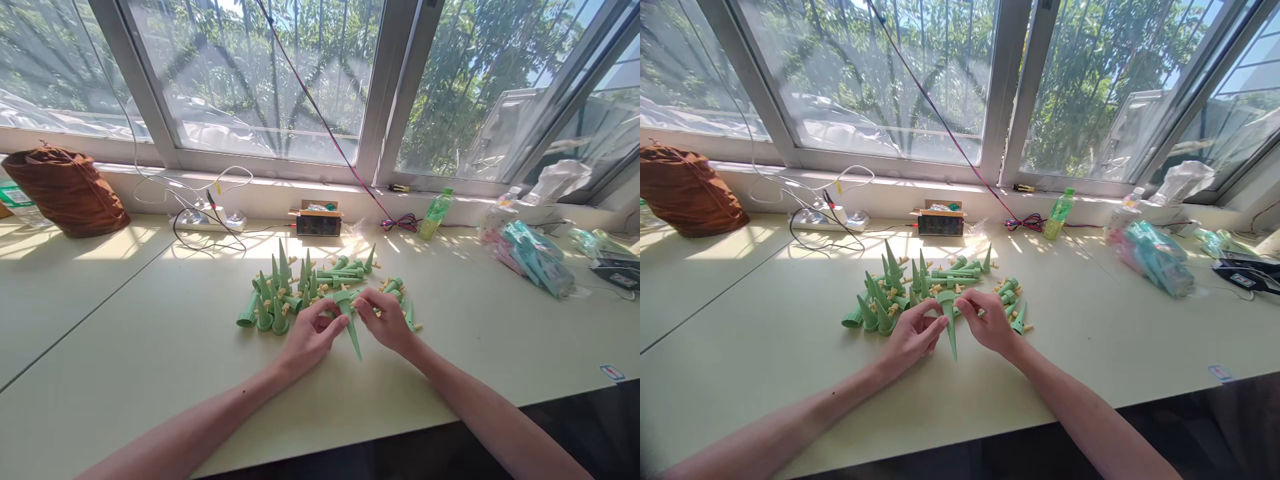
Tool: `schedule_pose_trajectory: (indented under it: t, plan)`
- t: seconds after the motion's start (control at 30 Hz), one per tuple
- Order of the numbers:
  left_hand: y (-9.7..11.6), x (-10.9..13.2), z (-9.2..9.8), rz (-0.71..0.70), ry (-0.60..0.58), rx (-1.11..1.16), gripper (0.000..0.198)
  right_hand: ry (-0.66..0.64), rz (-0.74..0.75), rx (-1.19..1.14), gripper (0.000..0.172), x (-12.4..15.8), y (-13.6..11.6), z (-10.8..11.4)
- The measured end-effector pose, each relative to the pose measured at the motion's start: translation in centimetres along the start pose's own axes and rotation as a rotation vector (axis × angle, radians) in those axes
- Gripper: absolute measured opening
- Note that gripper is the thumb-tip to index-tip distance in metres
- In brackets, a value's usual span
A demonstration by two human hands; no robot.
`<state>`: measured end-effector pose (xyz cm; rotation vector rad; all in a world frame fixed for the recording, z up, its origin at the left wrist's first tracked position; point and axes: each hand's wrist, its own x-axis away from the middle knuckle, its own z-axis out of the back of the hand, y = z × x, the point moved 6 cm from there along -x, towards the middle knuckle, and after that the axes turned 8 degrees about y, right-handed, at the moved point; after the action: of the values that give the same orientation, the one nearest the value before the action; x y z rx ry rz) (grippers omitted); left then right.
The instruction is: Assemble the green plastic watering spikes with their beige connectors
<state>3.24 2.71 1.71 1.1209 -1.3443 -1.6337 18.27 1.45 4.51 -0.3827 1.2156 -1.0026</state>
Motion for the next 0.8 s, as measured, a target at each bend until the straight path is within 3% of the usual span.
schedule_pose_trajectory:
  t: [0.17,0.5,0.7,0.8]
  plan:
    - [0.3,0.1,0.3,-0.058,0.078,0.017,0.033,-0.004,-0.023,-0.004,0.047,0.0,-0.1,0.0]
    - [0.4,-0.1,0.5,-0.163,0.122,-0.007,0.031,0.015,-0.034,0.031,0.052,-0.1,-0.4,0.0]
    - [0.4,0.3,0.5,-0.163,0.149,-0.029,0.036,0.028,-0.108,-0.096,0.045,0.2,0.6,-0.4]
    - [0.3,0.3,0.5,-0.128,0.138,0.002,0.027,0.068,-0.13,-0.147,0.042,0.3,1.0,-0.2]
